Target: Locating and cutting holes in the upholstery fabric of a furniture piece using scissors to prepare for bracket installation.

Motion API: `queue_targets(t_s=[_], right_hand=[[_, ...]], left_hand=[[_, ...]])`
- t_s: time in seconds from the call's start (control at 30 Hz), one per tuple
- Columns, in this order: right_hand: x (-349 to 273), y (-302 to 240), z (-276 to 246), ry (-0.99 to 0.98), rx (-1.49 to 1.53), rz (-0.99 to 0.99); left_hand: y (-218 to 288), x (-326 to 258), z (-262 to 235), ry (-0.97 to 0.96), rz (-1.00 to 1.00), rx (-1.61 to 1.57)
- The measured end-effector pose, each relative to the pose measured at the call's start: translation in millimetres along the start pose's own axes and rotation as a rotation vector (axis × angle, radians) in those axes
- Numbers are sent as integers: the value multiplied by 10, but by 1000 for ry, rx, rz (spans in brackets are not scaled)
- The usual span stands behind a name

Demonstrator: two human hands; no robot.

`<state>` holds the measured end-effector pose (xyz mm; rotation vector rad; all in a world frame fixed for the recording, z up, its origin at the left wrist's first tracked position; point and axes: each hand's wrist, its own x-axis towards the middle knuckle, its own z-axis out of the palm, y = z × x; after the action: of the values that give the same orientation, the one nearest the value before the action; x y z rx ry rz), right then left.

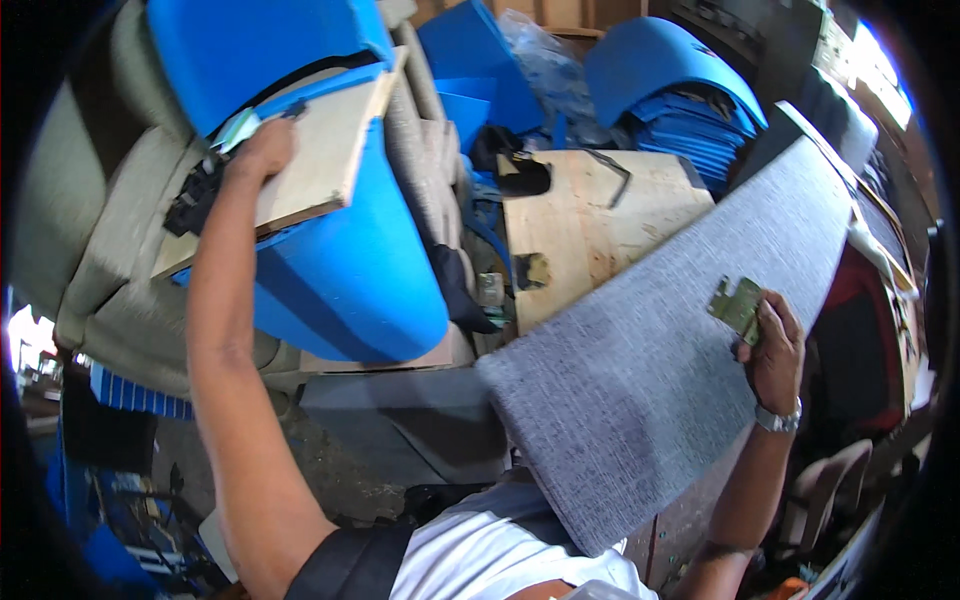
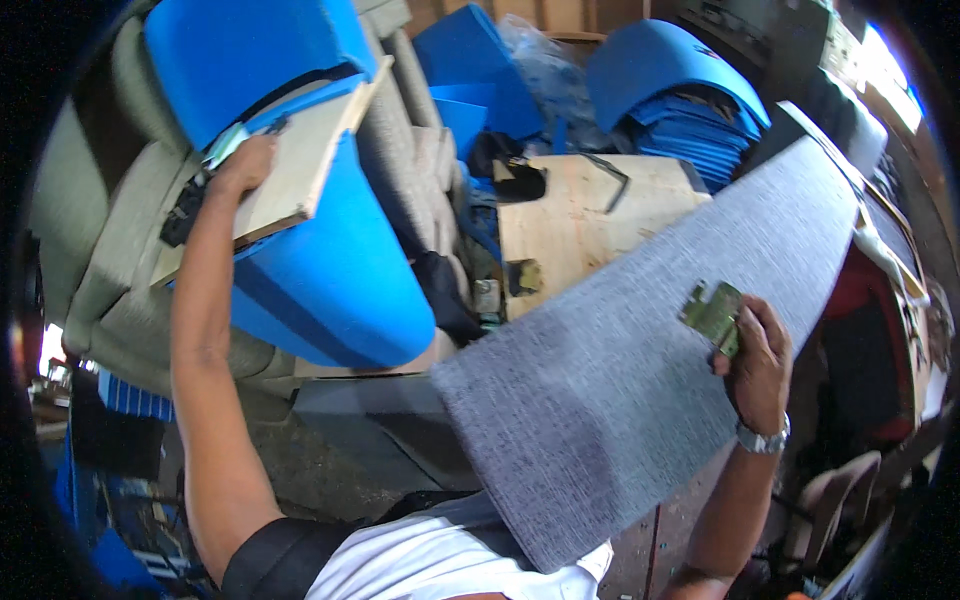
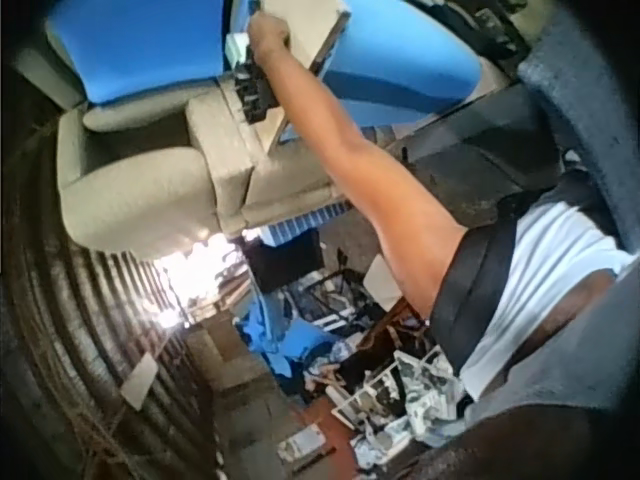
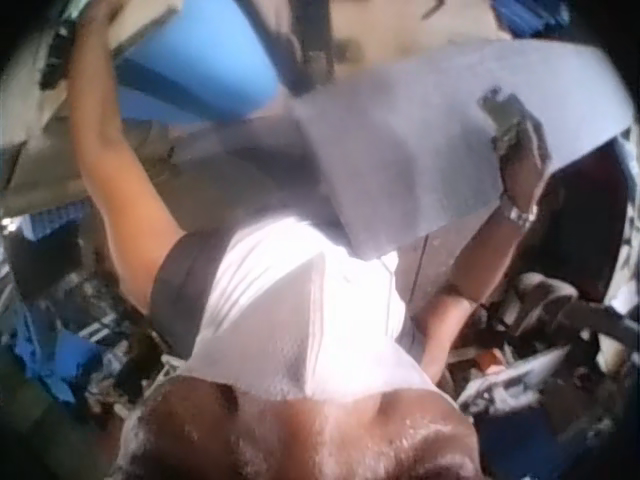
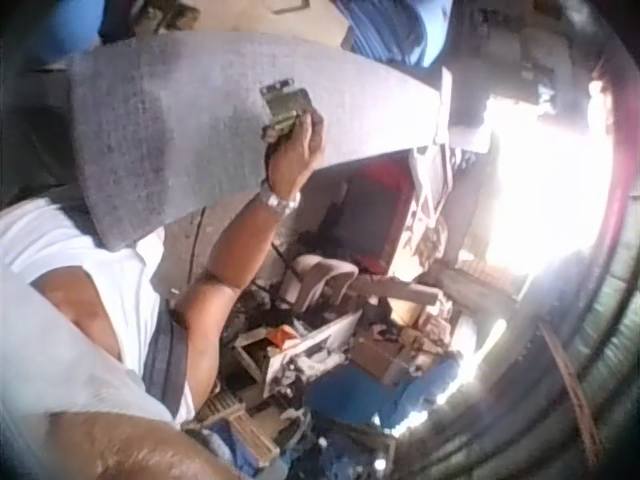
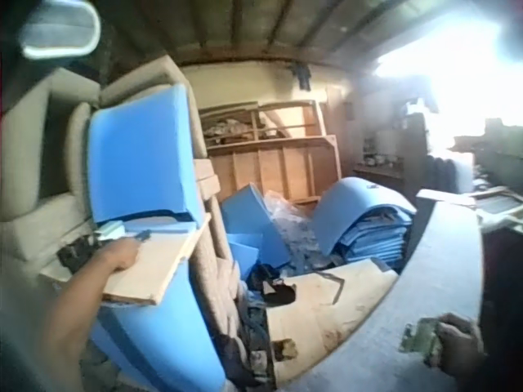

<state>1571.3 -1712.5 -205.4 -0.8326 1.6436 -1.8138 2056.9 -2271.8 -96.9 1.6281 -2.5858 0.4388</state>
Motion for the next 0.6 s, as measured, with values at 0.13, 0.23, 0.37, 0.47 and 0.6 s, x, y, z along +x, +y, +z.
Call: queue_targets(t_s=[0.13,0.23,0.37,0.47,0.6], right_hand=[[11,52,7,96,-79,-30],[29,124,-46,45,46,-23],[61,192,-163,30,103,-1],[81,216,-218,17,33,-43],[94,229,-211,39,58,-32]], left_hand=[[-94,-246,-40,10,-43,-116],[-173,-370,-124,88,-27,-196],[-374,-353,-406,213,14,-522],[-464,-317,-594,194,-95,-888],[-302,-270,-621,55,23,-562]])
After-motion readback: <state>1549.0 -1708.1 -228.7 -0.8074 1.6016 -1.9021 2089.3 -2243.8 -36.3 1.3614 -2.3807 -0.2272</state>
